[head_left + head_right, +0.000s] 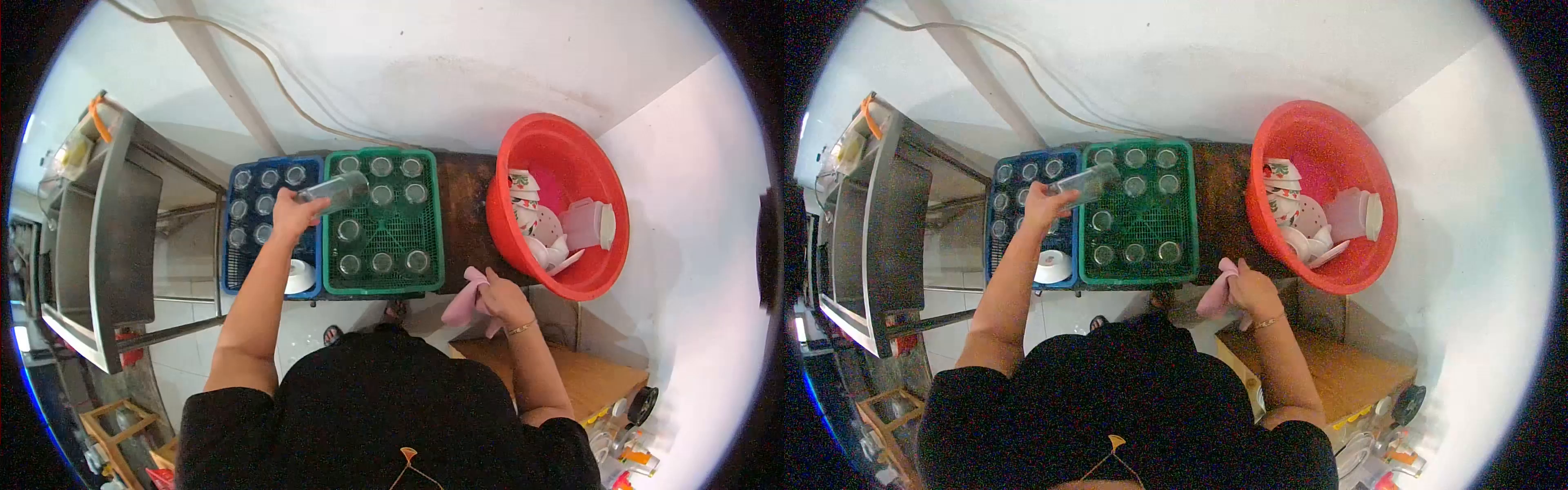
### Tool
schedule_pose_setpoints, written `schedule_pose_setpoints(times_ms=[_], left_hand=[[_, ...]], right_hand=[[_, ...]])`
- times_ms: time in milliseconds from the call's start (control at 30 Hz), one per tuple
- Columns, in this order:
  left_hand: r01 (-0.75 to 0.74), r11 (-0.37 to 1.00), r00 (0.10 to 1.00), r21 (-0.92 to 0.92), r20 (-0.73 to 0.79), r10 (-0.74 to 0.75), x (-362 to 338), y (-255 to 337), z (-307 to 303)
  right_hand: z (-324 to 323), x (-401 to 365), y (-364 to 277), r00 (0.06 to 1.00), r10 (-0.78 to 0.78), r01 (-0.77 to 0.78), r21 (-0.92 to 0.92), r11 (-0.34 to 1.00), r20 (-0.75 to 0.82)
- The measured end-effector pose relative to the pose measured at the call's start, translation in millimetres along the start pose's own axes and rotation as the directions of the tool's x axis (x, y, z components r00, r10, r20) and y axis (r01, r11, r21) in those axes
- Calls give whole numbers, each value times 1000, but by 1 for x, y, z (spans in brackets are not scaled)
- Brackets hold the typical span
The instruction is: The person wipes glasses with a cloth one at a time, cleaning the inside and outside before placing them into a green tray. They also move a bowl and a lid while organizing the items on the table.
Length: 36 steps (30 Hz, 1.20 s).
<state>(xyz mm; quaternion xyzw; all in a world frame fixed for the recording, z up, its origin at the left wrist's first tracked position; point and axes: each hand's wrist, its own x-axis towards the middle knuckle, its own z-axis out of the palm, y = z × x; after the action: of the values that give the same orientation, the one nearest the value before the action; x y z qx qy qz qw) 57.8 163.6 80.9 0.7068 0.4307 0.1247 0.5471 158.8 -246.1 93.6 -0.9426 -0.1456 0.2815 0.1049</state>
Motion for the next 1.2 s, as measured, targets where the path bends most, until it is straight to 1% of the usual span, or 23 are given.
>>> schedule_pose_setpoints(times_ms=[33,67,100,167,200,233,300,333,400,433,533,600,700,733,767,800,833,900,933,1000,1100,1133,1200], left_hand=[[-7,1000,1000,-4,-2,7,-4,0,-11],[115,943,982,-312,177,-61,-8,0,-26],[273,782,930,-560,363,-64,-13,-1,-38],[303,683,925,-664,378,-43,-29,-9,-54],[375,565,870,-735,489,59,-43,-4,-63],[457,440,799,-773,574,178,-54,-2,-72],[566,361,699,-741,664,266,-71,-6,-84],[579,366,678,-729,679,281,-83,-5,-89],[599,357,628,-716,697,344,-103,-3,-97],[596,358,627,-719,695,353,-110,2,-101],[576,551,336,-604,789,514,-124,17,-112],[598,554,325,-579,808,492,-135,25,-110],[604,541,301,-585,796,525,-140,42,-103],[643,490,364,-589,798,481,-136,45,-101],[675,437,421,-594,797,433,-133,50,-98],[496,478,658,-725,673,338,-142,69,-87],[591,493,454,-638,768,451,-141,86,-88],[550,550,560,-628,766,315,-114,65,-74],[550,554,554,-625,769,318,-123,76,-77],[323,511,778,-797,530,336,-147,89,-83],[326,569,703,-755,596,388,-144,86,-98],[332,574,691,-749,607,392,-155,96,-102],[372,589,653,-717,654,383,-155,90,-102]], right_hand=[[-2,4,6,986,-106,105,11,994,130],[-5,7,12,944,-209,207,33,978,257],[-13,8,13,944,-213,213,28,977,251],[-27,9,10,889,-415,371,226,901,195],[-42,0,2,862,-505,455,379,806,39],[-63,-29,-34,975,-204,34,847,530,88],[-82,-31,-37,994,-100,77,897,434,-37],[-92,-45,-54,993,-107,90,897,434,-48],[-113,-79,-87,983,-119,160,963,216,-137],[-116,-89,-95,982,-121,169,962,216,-146],[-121,-122,-124,930,-263,294,950,109,-257],[-119,-151,-159,812,-347,462,880,-107,-468],[-89,-164,-192,692,-596,256,910,-326,-408],[-76,-171,-220,536,-734,597,802,-19,-417],[-64,-178,-246,402,-857,850,480,219,-322],[-50,-181,-269,383,-874,886,388,255,-299],[-26,-181,-279,420,-846,882,-69,465,-328],[-9,-160,-287,384,-764,892,-5,452,-519],[-13,-156,-294,384,-760,890,-9,456,-524],[-26,-142,-308,416,-691,909,253,331,-591],[-41,-111,-327,265,-616,950,93,297,-742],[-41,-103,-328,265,-613,950,92,299,-744],[-39,-94,-329,429,-549,892,433,131,-717]])
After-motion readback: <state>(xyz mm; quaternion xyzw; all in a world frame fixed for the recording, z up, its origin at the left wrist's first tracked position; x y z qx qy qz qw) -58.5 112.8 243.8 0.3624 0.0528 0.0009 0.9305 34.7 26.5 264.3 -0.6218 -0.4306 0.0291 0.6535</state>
